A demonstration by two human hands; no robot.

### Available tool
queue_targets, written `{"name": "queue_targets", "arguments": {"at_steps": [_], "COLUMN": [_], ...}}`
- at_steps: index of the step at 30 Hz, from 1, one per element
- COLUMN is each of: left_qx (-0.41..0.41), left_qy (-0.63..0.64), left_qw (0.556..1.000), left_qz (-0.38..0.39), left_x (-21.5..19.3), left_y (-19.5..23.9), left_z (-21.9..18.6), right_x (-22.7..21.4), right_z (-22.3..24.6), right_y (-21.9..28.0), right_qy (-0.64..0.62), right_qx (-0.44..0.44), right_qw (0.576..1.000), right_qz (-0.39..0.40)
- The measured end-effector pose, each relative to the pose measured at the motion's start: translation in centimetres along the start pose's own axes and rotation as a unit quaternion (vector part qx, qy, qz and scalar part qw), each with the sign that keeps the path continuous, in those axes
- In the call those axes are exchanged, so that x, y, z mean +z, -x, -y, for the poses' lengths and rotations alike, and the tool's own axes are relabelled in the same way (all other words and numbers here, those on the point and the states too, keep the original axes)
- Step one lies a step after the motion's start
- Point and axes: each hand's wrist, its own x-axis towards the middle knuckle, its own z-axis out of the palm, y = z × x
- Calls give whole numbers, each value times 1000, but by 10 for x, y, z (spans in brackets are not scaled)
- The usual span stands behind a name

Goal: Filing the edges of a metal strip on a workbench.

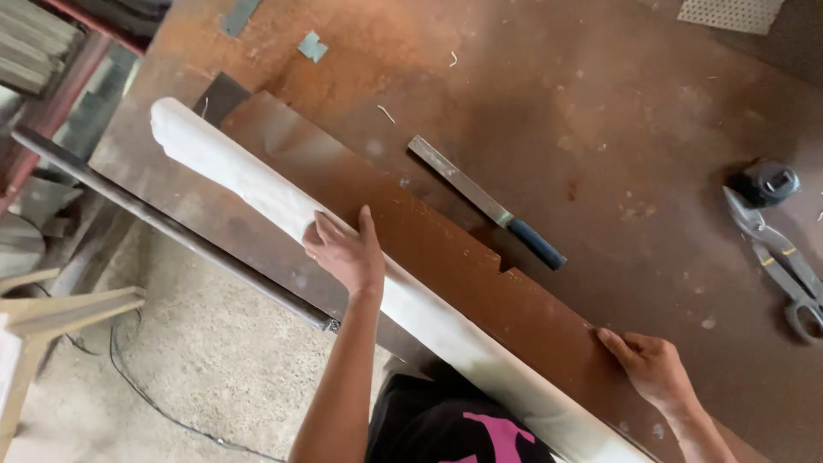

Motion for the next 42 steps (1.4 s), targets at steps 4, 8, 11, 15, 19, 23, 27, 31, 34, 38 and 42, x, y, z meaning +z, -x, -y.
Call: {"name": "queue_targets", "arguments": {"at_steps": [4, 8, 11, 15, 19, 23, 27, 31, 34, 38, 42], "left_qx": [294, 477, 445, 497, 576, 584, 504, 578, 572, 541, 484], "left_qy": [-201, -264, -286, -270, -81, -89, -193, -52, -54, -96, -149], "left_qw": [935, 823, 766, 789, 811, 805, 821, 812, 816, 835, 844], "left_qz": [1, 159, 365, 239, 66, 58, 186, 58, 68, 25, 178], "left_x": [4, 24, 40, 59, 62, 68, 65, 93, 78, 96, 89], "left_y": [-22, -45, -52, -52, -48, -51, -44, -59, -56, -52, -50], "left_z": [0, -42, -63, -44, -36, -38, -39, -23, -24, -6, -19], "right_x": [8, 9, 5, 4, 25, 27, 20, 32, 72, 112, 121], "right_z": [-14, -13, 7, 11, -29, -16, -19, 35, 139, 174, 160], "right_y": [-11, -1, 20, 14, -14, -4, 1, -38, -26, -50, -71], "right_qy": [-34, -30, -39, 119, 141, 134, 234, 152, -22, -5, 12], "right_qx": [-36, -37, -20, -16, -149, -113, -186, -277, -297, -264, -200], "right_qw": [997, 997, 997, 989, 964, 971, 904, 918, 949, 965, 980], "right_qz": [-54, -61, -63, -87, -171, -164, -305, -238, -103, 10, 3]}}
